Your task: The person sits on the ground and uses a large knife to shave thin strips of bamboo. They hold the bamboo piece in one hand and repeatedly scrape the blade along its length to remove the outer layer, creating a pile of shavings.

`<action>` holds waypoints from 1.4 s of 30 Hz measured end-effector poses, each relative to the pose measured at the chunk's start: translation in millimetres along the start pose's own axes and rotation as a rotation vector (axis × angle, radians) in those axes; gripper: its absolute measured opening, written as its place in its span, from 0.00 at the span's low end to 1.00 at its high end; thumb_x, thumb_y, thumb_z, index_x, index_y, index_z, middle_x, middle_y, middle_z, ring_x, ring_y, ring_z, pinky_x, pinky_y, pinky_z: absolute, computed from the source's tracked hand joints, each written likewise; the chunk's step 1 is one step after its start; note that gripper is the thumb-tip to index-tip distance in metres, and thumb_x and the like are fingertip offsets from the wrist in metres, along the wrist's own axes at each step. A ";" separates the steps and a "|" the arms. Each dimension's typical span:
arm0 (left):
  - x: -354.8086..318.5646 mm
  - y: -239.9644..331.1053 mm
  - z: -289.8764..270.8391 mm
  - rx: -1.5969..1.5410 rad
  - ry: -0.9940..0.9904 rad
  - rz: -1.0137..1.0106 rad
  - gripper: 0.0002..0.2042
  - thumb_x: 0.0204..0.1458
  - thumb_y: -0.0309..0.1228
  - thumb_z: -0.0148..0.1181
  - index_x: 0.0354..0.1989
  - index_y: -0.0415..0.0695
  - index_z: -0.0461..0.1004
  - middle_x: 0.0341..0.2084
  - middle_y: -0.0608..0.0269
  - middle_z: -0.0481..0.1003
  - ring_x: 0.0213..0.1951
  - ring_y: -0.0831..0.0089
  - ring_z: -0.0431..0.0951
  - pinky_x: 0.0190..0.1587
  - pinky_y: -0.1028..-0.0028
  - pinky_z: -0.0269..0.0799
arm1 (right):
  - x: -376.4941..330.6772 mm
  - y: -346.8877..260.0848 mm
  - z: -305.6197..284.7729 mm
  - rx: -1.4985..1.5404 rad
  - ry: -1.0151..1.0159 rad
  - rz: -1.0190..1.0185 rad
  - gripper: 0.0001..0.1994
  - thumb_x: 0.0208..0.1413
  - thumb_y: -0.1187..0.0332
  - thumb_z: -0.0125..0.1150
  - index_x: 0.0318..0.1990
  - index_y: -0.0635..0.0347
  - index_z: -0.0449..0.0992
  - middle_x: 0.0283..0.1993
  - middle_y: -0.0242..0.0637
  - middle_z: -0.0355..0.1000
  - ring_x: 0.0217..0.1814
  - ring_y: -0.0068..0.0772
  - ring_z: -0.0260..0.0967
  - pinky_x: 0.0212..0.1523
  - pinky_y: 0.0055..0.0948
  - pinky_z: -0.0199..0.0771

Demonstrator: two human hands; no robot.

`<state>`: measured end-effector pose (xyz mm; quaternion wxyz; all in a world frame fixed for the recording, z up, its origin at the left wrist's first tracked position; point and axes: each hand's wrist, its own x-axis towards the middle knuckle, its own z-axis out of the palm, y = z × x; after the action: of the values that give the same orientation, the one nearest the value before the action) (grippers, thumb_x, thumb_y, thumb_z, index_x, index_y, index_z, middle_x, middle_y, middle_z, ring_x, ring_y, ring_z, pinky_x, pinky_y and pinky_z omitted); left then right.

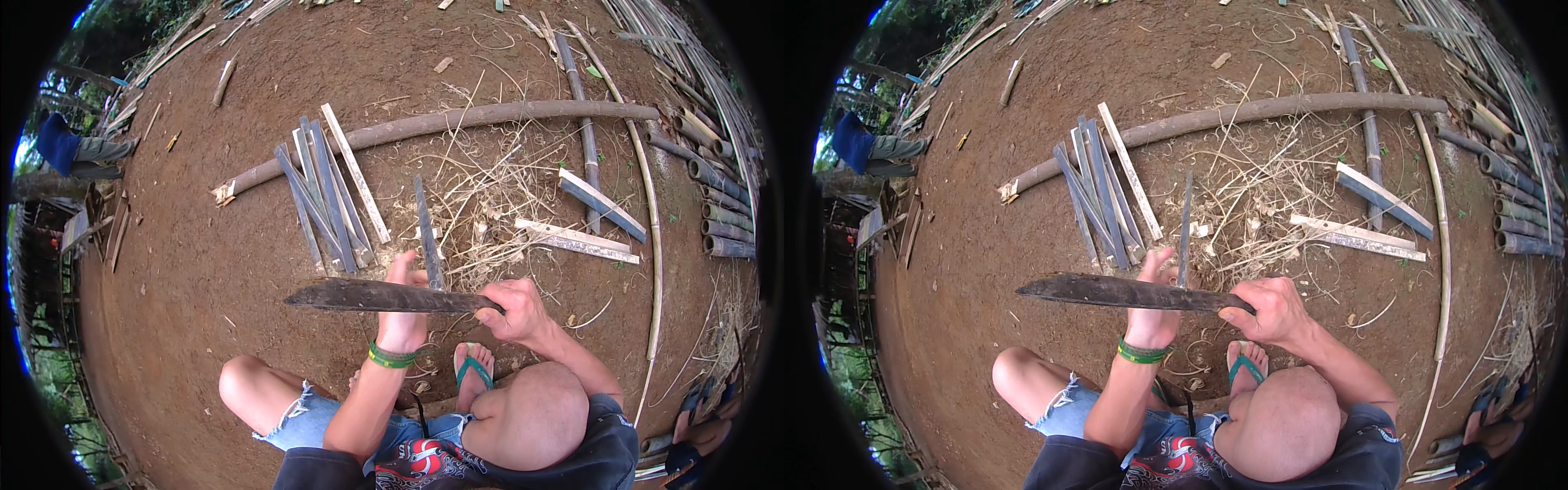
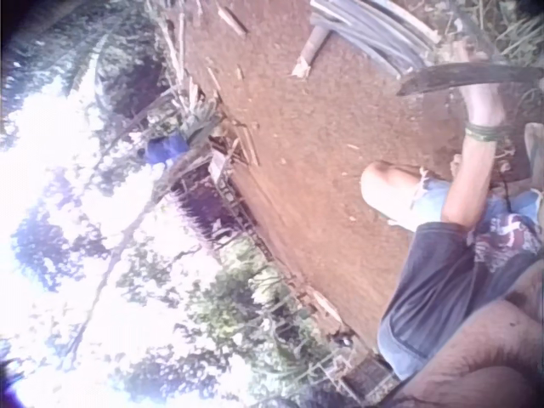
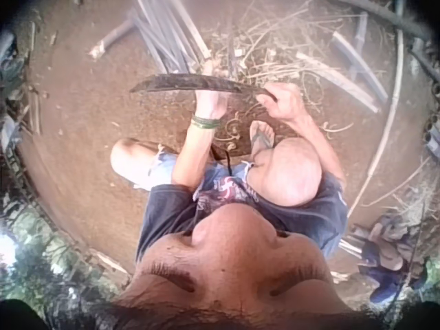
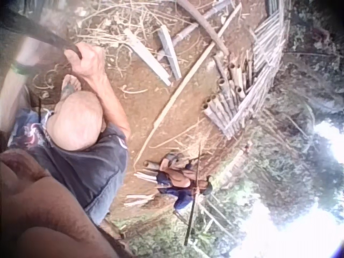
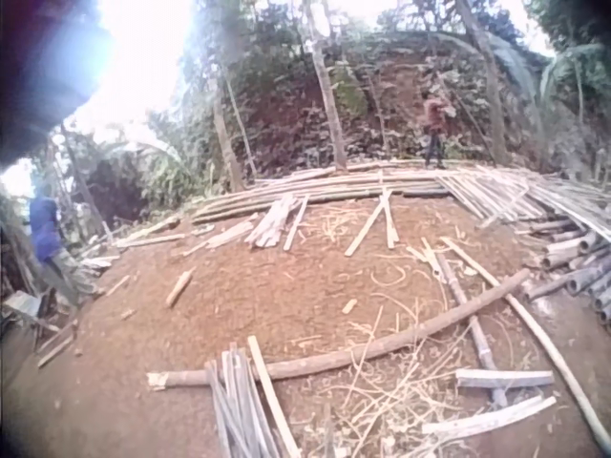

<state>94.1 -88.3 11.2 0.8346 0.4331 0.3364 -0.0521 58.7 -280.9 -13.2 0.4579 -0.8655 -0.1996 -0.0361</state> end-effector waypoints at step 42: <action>-7.0 7.8 -33.4 0.515 0.032 0.629 0.19 0.68 0.44 0.44 0.51 0.39 0.68 0.44 0.57 0.73 0.47 0.66 0.75 0.47 0.66 0.69 | 28.5 3.1 -0.8 -0.171 -0.202 0.337 0.28 0.59 0.44 0.58 0.23 0.64 0.79 0.16 0.53 0.71 0.23 0.58 0.74 0.29 0.49 0.76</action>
<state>74.4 -59.6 7.5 0.6689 0.7104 0.1763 0.1297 86.2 -274.2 -8.1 0.3603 -0.9215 -0.0932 0.1111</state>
